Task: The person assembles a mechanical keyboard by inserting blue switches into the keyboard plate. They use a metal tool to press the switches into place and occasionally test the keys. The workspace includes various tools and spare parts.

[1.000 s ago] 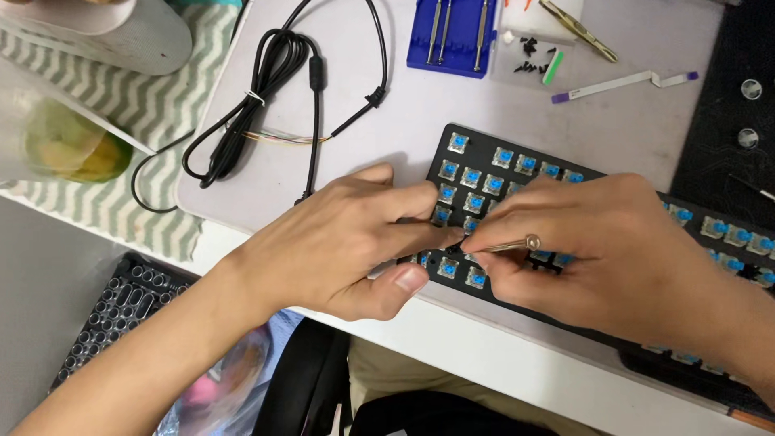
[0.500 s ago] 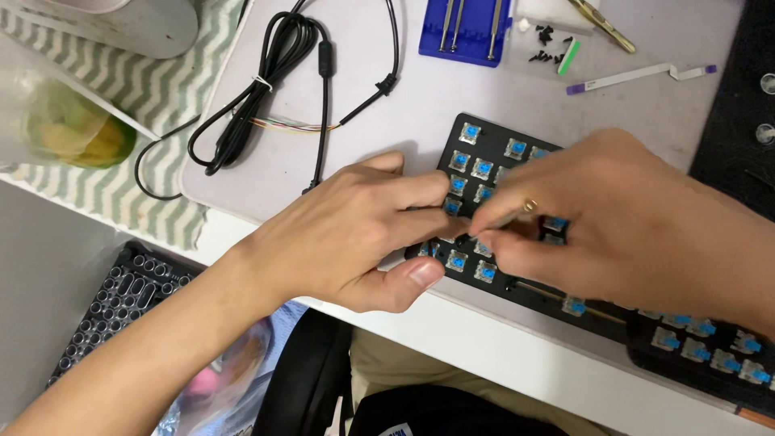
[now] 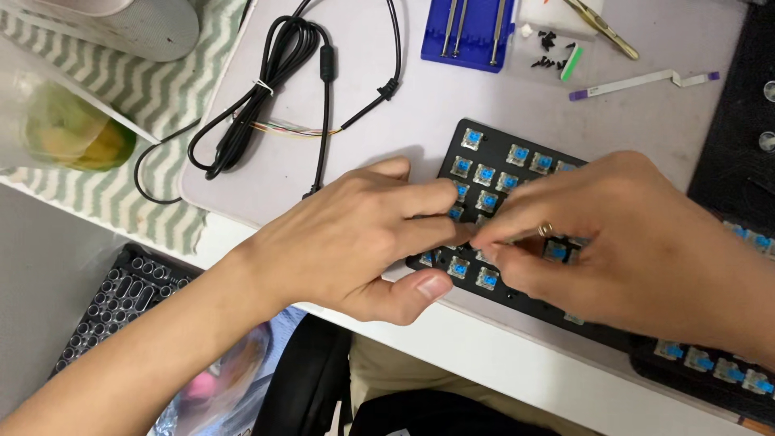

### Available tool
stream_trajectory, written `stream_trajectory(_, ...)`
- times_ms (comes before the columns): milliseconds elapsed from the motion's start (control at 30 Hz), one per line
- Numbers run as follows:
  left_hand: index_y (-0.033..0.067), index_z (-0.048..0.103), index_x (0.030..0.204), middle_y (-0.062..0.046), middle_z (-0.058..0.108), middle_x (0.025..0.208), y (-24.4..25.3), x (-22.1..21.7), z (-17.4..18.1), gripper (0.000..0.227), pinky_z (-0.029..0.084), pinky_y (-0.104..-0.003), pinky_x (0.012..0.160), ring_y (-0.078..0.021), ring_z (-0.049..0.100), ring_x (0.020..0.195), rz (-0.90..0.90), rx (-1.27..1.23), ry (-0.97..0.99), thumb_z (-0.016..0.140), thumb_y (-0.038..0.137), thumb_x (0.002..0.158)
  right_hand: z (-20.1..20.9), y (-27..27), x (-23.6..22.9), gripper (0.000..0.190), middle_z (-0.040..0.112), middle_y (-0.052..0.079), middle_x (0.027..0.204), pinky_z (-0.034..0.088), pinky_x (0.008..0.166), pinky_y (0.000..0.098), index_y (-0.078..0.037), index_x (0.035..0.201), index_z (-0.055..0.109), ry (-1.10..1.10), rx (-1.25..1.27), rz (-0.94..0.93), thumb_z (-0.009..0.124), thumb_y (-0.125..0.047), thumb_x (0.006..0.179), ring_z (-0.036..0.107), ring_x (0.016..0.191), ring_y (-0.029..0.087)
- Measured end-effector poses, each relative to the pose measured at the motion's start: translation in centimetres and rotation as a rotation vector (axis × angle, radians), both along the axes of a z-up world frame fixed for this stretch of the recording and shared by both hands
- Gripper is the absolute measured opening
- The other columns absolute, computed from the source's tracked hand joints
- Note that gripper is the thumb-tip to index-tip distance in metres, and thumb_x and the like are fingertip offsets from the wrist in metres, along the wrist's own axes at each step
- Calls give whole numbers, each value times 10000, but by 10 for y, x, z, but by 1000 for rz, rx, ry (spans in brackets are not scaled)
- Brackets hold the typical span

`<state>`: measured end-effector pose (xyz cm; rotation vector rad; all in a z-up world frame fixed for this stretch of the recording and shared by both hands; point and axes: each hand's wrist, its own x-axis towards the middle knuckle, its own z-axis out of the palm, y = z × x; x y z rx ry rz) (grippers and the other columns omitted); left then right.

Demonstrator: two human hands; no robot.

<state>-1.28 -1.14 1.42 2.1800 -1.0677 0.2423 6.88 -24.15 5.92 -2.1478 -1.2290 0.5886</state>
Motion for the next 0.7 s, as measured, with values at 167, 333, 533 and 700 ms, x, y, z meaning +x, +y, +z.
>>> stream_trajectory(167,-42,640,967,-106,468,873,-2,0,1,381,359,-431,690,-292,412,636,1,-7,-12,428,272,1007,-1,-8,-14,125,778,-90,763,502,510,301,-212,904,813,-104,38,-5,690,-214,886,658,527,124)
stream_trajectory(333,-56,664,1035,-111,483,869,-3,0,-2,418,365,-430,704,-297,437,644,9,-9,-30,433,291,1003,-7,-14,-23,112,755,-63,853,513,606,315,-184,959,764,-161,102,12,665,-169,910,657,664,154)
stream_trajectory(533,-37,639,958,-99,428,828,-5,1,-3,371,331,-429,653,-299,360,568,20,-20,-17,465,289,977,-7,-13,-15,110,718,-75,813,486,553,325,-214,963,788,-195,52,-13,700,-215,897,601,589,151)
stream_trajectory(700,-14,602,852,-93,427,811,-5,0,-4,357,329,-420,637,-292,338,523,24,-18,-21,473,297,973,-8,-11,-13,86,710,-66,851,504,653,373,-195,976,735,-281,80,103,705,-168,900,626,683,209)
